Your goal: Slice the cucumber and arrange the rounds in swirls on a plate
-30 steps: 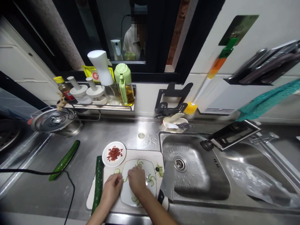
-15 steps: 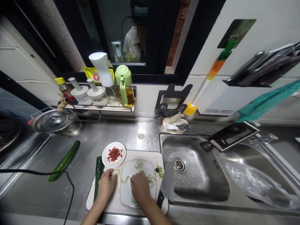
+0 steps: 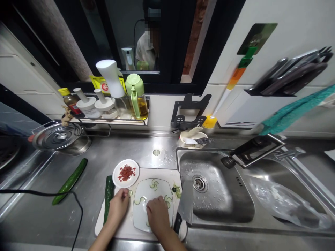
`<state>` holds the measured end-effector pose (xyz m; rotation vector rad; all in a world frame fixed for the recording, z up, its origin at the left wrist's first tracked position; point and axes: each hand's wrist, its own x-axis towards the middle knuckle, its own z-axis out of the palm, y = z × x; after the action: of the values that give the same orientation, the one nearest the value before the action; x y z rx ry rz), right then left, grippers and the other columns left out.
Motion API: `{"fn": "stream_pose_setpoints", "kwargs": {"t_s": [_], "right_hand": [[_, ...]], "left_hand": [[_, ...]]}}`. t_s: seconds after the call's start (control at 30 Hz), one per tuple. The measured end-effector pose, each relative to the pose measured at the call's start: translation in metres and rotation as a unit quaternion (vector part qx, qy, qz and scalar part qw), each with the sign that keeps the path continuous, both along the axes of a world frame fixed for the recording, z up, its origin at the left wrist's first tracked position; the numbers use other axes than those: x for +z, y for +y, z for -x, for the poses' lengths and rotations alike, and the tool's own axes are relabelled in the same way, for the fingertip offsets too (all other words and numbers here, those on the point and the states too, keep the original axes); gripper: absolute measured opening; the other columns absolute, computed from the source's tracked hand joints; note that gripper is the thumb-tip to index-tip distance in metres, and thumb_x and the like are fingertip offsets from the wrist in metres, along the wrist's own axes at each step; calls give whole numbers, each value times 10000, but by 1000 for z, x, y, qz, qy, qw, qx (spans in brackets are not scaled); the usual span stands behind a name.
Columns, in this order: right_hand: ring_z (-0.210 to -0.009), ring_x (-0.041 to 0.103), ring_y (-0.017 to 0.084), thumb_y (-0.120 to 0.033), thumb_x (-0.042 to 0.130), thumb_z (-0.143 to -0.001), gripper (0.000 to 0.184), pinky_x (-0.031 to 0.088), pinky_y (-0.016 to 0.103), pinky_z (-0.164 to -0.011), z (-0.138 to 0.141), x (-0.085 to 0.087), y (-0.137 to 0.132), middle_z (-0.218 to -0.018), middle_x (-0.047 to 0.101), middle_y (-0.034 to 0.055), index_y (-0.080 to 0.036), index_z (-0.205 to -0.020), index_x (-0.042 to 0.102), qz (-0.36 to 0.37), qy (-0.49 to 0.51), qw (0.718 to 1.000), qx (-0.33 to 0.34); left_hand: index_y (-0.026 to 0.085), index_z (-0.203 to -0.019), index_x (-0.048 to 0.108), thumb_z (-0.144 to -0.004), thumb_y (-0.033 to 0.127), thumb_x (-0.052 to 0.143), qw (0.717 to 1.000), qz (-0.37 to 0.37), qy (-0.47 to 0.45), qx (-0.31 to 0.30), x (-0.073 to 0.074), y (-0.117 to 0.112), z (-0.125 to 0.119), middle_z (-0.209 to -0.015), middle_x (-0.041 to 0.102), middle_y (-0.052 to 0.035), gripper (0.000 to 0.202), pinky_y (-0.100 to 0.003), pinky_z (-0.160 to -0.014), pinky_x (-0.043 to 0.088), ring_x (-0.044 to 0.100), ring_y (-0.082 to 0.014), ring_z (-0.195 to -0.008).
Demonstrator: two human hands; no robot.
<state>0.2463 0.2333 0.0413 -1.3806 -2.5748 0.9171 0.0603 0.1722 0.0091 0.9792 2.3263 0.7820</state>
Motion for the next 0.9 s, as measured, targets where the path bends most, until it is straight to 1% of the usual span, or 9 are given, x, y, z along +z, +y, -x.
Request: {"fn": "stream_pose_setpoints", "kwargs": {"t_s": [0.1,0.2,0.3,0.37,0.47,0.6,0.7,0.8,0.9], "right_hand": [[-870,489,210,-121,521,-780,131,313,311,-747,3,4,3,-807,618,16,-213,-776,614,17,24,1000,-11],[-858,501,213,-116,528,-752,140,338,314,-778,9,7,7,-796,623,28,-198,-802,631,49,73,996,-30],[-894,519,209,-137,555,-726,187,351,307,-818,18,11,10,-866,648,33,-191,-880,647,95,138,984,-66],[-882,536,192,-157,563,-719,201,365,290,-802,22,13,13,-886,659,24,-197,-895,653,115,158,977,-82],[-796,553,169,-176,565,-708,124,376,267,-732,25,17,17,-782,662,-5,-214,-780,658,127,158,976,-83],[-736,556,160,-190,553,-707,96,369,260,-689,21,19,21,-676,637,-18,-217,-654,629,136,156,974,-87],[-724,557,158,-195,539,-717,108,372,261,-687,16,22,22,-665,630,-18,-214,-651,621,139,158,973,-93],[-746,556,162,-200,534,-729,110,375,266,-705,13,26,21,-687,633,-19,-219,-665,622,139,163,973,-92],[-774,547,162,-183,542,-722,105,366,268,-726,11,31,18,-696,630,-24,-224,-659,615,126,165,975,-79]], "left_hand": [[209,-825,608,-792,326,483,998,-19,-54,-4,2,-2,4,-659,611,15,175,-219,-605,381,547,-130,-596],[189,-817,635,-748,388,550,988,-44,-143,-27,8,-2,6,-639,587,24,227,-206,-564,354,497,-114,-569],[162,-781,642,-704,402,610,963,-57,-254,-63,17,1,1,-613,563,31,253,-197,-537,323,458,-94,-547],[152,-774,641,-688,394,641,941,-60,-321,-85,21,4,-5,-606,557,34,257,-193,-540,319,453,-86,-552],[143,-789,639,-674,384,673,915,-63,-385,-105,24,8,-13,-639,583,22,270,-197,-579,343,484,-88,-595],[143,-789,630,-629,423,711,904,-61,-412,-92,26,10,-17,-637,587,26,332,-200,-597,358,500,-84,-607],[148,-763,609,-609,546,680,901,-32,-428,-55,29,11,-19,-602,572,40,433,-192,-497,304,445,-57,-498],[151,-696,575,-602,703,568,891,51,-452,-4,33,12,-25,-553,570,31,560,-193,-413,190,384,-46,-395],[144,-649,572,-596,767,503,868,126,-480,14,38,14,-31,-515,574,5,628,-189,-399,136,398,-54,-372]]}}
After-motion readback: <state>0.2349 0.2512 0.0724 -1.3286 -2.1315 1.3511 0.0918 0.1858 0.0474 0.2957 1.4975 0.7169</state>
